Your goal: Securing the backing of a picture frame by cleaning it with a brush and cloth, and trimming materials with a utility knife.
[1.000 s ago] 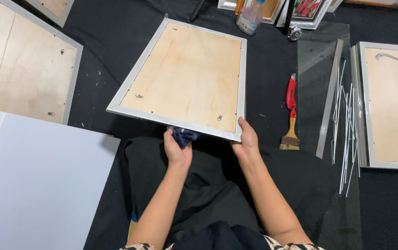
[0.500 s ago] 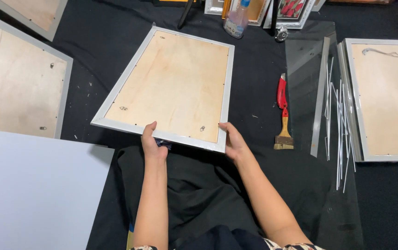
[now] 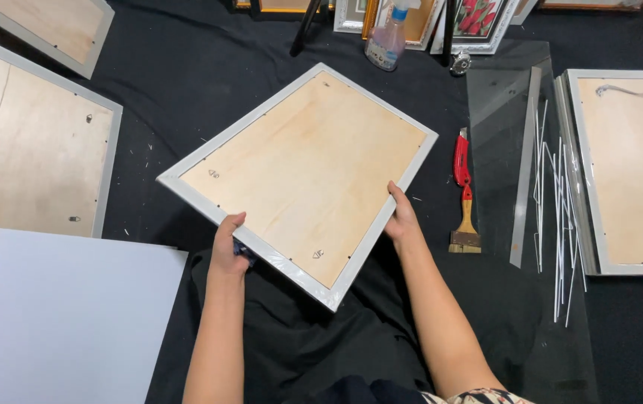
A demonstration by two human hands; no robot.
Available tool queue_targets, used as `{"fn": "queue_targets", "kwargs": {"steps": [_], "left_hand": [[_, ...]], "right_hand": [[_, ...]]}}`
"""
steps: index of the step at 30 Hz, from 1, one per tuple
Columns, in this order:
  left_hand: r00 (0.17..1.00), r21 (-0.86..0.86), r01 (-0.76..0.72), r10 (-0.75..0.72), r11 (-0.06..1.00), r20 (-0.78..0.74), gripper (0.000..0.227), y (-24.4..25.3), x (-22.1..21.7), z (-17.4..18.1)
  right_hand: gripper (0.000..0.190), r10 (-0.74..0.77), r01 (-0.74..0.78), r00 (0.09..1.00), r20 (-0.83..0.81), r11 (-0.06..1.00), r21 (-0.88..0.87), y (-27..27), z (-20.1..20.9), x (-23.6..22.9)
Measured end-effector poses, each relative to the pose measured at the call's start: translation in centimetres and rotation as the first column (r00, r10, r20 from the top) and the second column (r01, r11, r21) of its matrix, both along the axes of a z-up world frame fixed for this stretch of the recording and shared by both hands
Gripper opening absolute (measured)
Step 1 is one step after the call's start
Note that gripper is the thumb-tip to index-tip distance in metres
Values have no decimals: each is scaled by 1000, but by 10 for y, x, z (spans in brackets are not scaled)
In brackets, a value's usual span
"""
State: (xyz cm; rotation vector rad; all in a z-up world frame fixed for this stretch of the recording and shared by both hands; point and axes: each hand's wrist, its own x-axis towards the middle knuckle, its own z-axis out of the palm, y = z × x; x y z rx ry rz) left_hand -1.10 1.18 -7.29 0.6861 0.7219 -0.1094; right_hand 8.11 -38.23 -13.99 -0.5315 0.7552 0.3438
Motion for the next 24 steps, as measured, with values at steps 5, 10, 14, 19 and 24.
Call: {"fn": "queue_targets", "kwargs": {"steps": [5,10,14,19,24], "left_hand": [[992,194,-28,4,981,122,78,-33,38,78],[971,86,-148,129,985,201,90,-8,110,0],[928,-65,-151,164,986,335,75,-15,139,7],[937,-114,-181,206,977,281,75,-17,154,10],[935,-180,-260,294,949,198,73,-22,151,11]], "right_hand": [[59,-98,97,994,42,995,24,-13,24,-21],[58,-122,118,986,116,992,41,-15,36,-31],[61,-180,173,978,106,982,75,-6,46,-40],[62,-233,222,967,103,969,109,13,53,-45],[65,-296,285,944,148,954,89,27,67,-38]]}}
